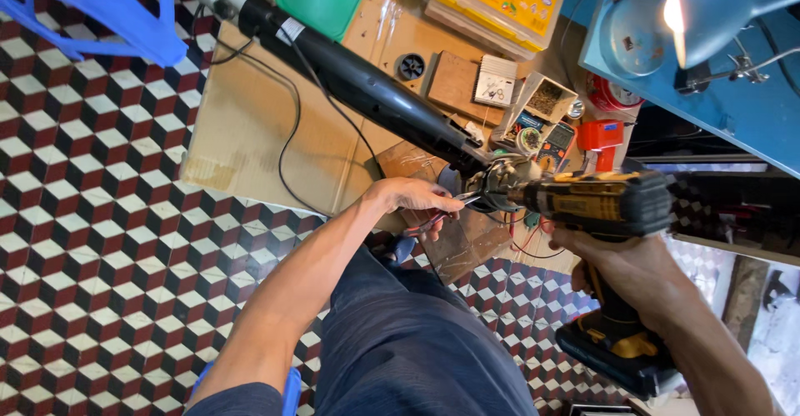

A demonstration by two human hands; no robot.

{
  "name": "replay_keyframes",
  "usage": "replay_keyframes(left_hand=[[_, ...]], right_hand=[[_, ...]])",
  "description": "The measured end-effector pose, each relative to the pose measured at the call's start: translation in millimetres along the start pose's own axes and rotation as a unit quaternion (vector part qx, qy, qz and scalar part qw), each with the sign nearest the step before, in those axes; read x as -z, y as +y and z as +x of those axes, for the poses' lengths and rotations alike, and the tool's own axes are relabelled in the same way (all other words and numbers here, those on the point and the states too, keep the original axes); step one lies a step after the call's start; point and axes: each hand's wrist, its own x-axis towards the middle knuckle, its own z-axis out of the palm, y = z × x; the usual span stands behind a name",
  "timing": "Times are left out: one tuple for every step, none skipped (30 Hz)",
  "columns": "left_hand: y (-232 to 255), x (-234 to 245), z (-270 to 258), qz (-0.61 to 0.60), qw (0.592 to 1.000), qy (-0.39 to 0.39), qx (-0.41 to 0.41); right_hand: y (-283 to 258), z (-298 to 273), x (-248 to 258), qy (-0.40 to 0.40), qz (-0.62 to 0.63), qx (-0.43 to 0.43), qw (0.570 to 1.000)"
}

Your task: The person repairs an electric fan motor by stripping wires, twisting them together, and testing connections with a multimeter. They then use a cordless drill to tighten screws on the motor housing.

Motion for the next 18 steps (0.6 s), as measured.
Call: replay_keyframes(left_hand=[[4,-1,-2,-0.004,1.0,-0.004,0.015],[6,-2,-3,-0.008,0.999,-0.007,0.03],[6,-3,-7,-0.03,0.999,-0.011,0.026],[4,-5,-11,-0.052,0.998,-0.015,0.022],[4,-7,-8,-0.073,0.997,-0.031,0.02],[6,-1,-9,-0.076,0.996,-0.045,0.017],[4,2,-9,-0.086,0.994,-0.063,0.014],[3,4,-8,-0.096,0.992,-0.08,0.012],[3,5,-8,-0.087,0.993,-0.082,0.014],[2,4,-8,-0.079,0.993,-0.085,0.015],[4,6,-6,-0.067,0.993,-0.096,0.022],[8,14,-6,-0.077,0.991,-0.103,0.033],[8,16,-1,-0.095,0.988,-0.113,0.04],[7,17,4,-0.113,0.985,-0.122,0.047],[7,21,5,-0.12,0.982,-0.14,0.045],[8,22,7,-0.127,0.978,-0.158,0.043],[10,23,8,-0.134,0.974,-0.178,0.039],[9,23,3,-0.133,0.977,-0.16,0.045]], right_hand=[[2,-2,2,-0.003,0.001,0.006,1.0],[5,-3,4,-0.007,0.003,0.012,1.0],[6,-3,3,-0.013,0.01,0.02,1.0],[5,-1,5,-0.02,0.005,0.029,0.999],[7,-1,8,-0.019,0.0,0.027,0.999],[9,1,12,-0.019,-0.006,0.026,0.999],[12,1,16,-0.021,-0.018,0.003,1.0],[15,2,18,-0.024,-0.03,-0.021,0.999],[14,6,15,-0.03,-0.039,-0.037,0.998],[12,8,14,-0.028,-0.021,-0.034,0.999],[12,5,13,-0.022,0.002,-0.04,0.999],[11,4,11,-0.016,0.025,-0.046,0.999],[11,3,10,-0.015,0.0,-0.076,0.997],[12,1,8,-0.015,-0.024,-0.107,0.994],[8,4,3,-0.024,-0.049,-0.128,0.99],[4,5,0,-0.017,-0.02,-0.119,0.992],[2,3,-2,-0.005,0.008,-0.112,0.994],[0,1,-5,0.007,0.036,-0.104,0.994]])
